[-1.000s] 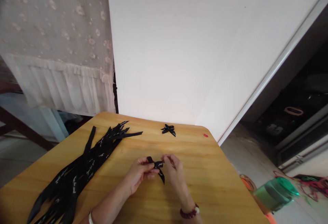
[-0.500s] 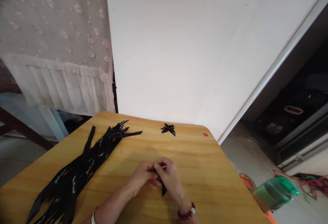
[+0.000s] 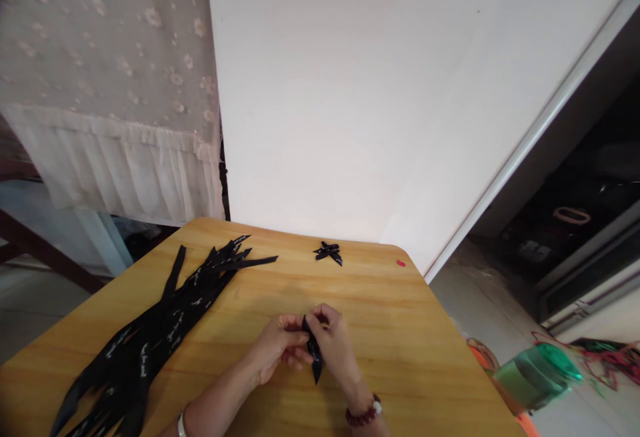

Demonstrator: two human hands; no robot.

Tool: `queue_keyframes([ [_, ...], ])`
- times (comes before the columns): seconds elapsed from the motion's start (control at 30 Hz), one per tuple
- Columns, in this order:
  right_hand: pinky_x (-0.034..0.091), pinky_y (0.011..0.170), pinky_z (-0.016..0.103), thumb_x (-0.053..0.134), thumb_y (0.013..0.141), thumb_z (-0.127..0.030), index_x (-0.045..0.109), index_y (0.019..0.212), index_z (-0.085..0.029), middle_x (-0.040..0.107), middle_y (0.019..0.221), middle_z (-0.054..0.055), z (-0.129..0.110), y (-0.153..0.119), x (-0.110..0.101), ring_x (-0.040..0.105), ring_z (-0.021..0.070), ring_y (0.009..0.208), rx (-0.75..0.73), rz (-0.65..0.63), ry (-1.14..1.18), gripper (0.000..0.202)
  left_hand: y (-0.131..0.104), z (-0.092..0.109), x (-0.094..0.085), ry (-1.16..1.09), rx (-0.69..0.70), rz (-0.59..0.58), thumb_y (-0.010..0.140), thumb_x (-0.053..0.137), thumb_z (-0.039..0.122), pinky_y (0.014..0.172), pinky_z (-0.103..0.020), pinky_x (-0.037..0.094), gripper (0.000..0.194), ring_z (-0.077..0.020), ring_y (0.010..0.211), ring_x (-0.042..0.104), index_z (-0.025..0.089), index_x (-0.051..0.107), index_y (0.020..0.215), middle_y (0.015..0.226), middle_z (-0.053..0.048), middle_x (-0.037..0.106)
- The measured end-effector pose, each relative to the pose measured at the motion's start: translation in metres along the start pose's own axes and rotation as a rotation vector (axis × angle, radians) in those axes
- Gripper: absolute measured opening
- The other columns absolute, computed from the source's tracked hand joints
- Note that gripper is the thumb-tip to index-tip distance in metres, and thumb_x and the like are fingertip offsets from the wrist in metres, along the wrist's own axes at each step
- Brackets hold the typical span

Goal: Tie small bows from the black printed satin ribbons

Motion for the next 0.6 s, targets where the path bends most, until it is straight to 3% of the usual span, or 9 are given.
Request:
queue_keyframes([
  [0.2,0.036,0.050,0.021,0.043,0.076,-0.042,0.051,0.057,-0.015,0.050,0.055,-0.001,-0.003,-0.002,-0.003,0.047,0.0119,0.055,0.003,0.008,-0.043,0.034,0.000,-0.002,0.001,0.021,-0.029,-0.007,0.056,0.060,0.020,0.041,-0.020,0.043,0.022,-0.0193,0.057,0.063,0.008,0.059,0.074,0.072,-0.011,0.066],
  [0.33,0.037,0.048,0.020,0.053,0.069,-0.033,0.052,0.056,-0.015,0.051,0.054,-0.002,0.002,0.000,0.005,0.048,0.0114,0.053,0.004,-0.065,-0.035,0.022,-0.002,0.001,0.004,0.042,-0.012,-0.039,0.056,0.059,0.019,0.044,-0.021,0.044,0.022,-0.0188,0.059,0.063,0.008,0.062,0.075,0.070,-0.011,0.066],
  [0.6,0.038,0.048,0.018,0.054,0.067,-0.024,0.051,0.054,-0.016,0.049,0.052,-0.003,0.002,0.002,0.006,0.048,0.0098,0.052,-0.030,-0.045,-0.041,0.016,-0.003,0.003,0.007,0.043,-0.001,-0.052,0.056,0.060,0.023,0.041,-0.019,0.042,0.021,-0.0166,0.052,0.061,0.008,0.061,0.071,0.062,-0.008,0.064],
])
Point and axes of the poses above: each hand's wrist, its own y-axis towards the middle knuckle, its own x-axis out of the palm, z = x × y, the point moved 9 cm from there along y, towards the middle knuckle
